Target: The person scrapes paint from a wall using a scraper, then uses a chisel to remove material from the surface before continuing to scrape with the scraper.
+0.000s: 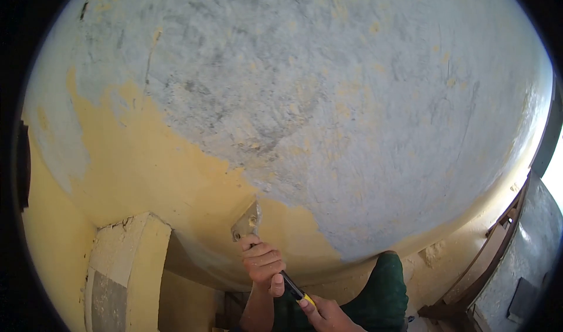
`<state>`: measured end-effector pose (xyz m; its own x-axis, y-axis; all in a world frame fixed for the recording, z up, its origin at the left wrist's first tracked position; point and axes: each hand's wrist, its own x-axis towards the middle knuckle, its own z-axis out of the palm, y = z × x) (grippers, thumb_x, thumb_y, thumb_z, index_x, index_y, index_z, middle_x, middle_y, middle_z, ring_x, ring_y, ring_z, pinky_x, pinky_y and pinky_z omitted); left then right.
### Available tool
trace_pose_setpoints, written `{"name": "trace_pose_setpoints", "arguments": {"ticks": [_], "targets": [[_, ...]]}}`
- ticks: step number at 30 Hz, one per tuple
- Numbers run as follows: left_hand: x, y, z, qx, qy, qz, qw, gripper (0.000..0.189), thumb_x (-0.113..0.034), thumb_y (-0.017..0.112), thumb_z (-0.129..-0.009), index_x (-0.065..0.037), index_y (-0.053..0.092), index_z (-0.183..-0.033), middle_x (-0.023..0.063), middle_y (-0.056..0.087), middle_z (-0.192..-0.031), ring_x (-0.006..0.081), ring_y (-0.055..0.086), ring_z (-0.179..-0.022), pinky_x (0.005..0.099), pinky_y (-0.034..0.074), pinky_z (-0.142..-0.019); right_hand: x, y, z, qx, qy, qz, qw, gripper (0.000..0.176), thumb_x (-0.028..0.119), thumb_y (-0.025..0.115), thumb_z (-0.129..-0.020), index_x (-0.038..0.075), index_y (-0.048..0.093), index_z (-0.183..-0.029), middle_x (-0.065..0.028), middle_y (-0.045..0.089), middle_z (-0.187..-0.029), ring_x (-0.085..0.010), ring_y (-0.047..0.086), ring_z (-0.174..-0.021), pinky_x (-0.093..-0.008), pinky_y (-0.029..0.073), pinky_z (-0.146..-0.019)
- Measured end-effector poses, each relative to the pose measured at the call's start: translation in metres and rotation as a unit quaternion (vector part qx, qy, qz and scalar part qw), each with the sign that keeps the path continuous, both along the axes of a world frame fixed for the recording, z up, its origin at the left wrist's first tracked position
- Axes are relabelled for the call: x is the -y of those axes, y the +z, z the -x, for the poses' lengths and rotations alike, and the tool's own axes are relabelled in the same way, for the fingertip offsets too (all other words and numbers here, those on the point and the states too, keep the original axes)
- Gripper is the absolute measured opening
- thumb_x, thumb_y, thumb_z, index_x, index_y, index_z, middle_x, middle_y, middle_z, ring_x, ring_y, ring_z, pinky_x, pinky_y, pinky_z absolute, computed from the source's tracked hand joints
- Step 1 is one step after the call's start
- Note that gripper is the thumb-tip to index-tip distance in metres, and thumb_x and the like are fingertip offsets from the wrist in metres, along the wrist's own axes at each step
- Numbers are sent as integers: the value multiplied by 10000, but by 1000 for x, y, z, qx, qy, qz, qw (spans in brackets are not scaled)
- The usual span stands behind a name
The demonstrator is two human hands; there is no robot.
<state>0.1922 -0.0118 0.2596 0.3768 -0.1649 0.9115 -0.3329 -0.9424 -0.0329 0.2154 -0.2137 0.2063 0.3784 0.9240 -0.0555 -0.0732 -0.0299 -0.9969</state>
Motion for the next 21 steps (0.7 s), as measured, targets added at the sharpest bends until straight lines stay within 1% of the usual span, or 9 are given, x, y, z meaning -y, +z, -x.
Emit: {"name": "trace_pose_setpoints", "arguments": {"ticks": [2, 5, 9, 12, 14, 18, 20, 21], "targets": [[3, -13, 0, -33, 4, 17, 999, 414, -346, 433, -830, -112, 463, -490, 20, 488, -497, 184, 491, -480, 370, 311, -652, 4, -8, 1, -4, -14, 27, 1000, 560, 518, 365, -1040, 30, 481, -792, -6, 480, -643, -104, 445, -609, -307, 401, -554], [4, -18, -3, -41, 8, 22, 999, 414, -346, 434, -832, -112, 468, -493, 20, 485, -494, 182, 500, -487, 365, 313, -657, 7, -8, -5, 20, -11, 40, 999, 558, 519, 365, -1040, 31, 479, -795, -5, 481, -646, -103, 444, -610, -306, 400, -554], [-3, -15, -9, -35, 15, 33, 999, 419, -351, 428, -834, -110, 464, -493, 21, 483, -491, 181, 501, -490, 363, 312, -659, -3, -2, -13, 24, 1, 47, 999, 558, 521, 364, -1039, 26, 487, -813, -9, 482, -646, -108, 449, -610, -308, 402, -555], [-9, 3, -13, -12, 20, 24, 999, 419, -354, 419, -829, -109, 457, -491, 23, 475, -490, 179, 501, -490, 365, 308, -655, -13, 13, -22, 13, 20, 26, 999, 558, 511, 360, -1042, 14, 499, -829, -11, 484, -640, -115, 453, -608, -311, 405, -554], [-18, 28, -16, 25, 32, -23, 999, 299, -304, 460, -718, -114, 429, -489, 14, 474, -502, 178, 456, -458, 340, 320, -619, -22, 33, -32, 24, 41, 26, 999, 546, 496, 355, -1047, 15, 496, -828, -10, 482, -626, -123, 461, -592, -312, 407, -551], [-25, 48, -15, 45, 40, -45, 997, 302, -308, 462, -719, -117, 427, -487, 16, 469, -501, 178, 455, -457, 341, 317, -609, -34, 50, -36, 75, 44, 13, 996, 538, 489, 356, -1049, 21, 493, -822, -4, 480, -617, -124, 468, -576, -307, 409, -548], [-25, 45, -10, 19, 45, -31, 998, 418, -363, 420, -817, -112, 444, -484, 18, 465, -488, 174, 505, -488, 366, 295, -644, -33, 46, -28, 69, 17, -20, 997, 541, 494, 364, -1047, 22, 496, -818, -4, 488, -614, -123, 476, -569, -303, 411, -548], [-23, 44, -6, 20, 45, -36, 998, 418, -363, 420, -817, -112, 444, -484, 18, 465, -488, 174, 505, -488, 366, 295, -644, -31, 41, -23, 71, 17, -25, 997, 541, 494, 364, -1047, 22, 496, -818, -4, 488, -614, -123, 476, -569, -303, 411, -548]]}}
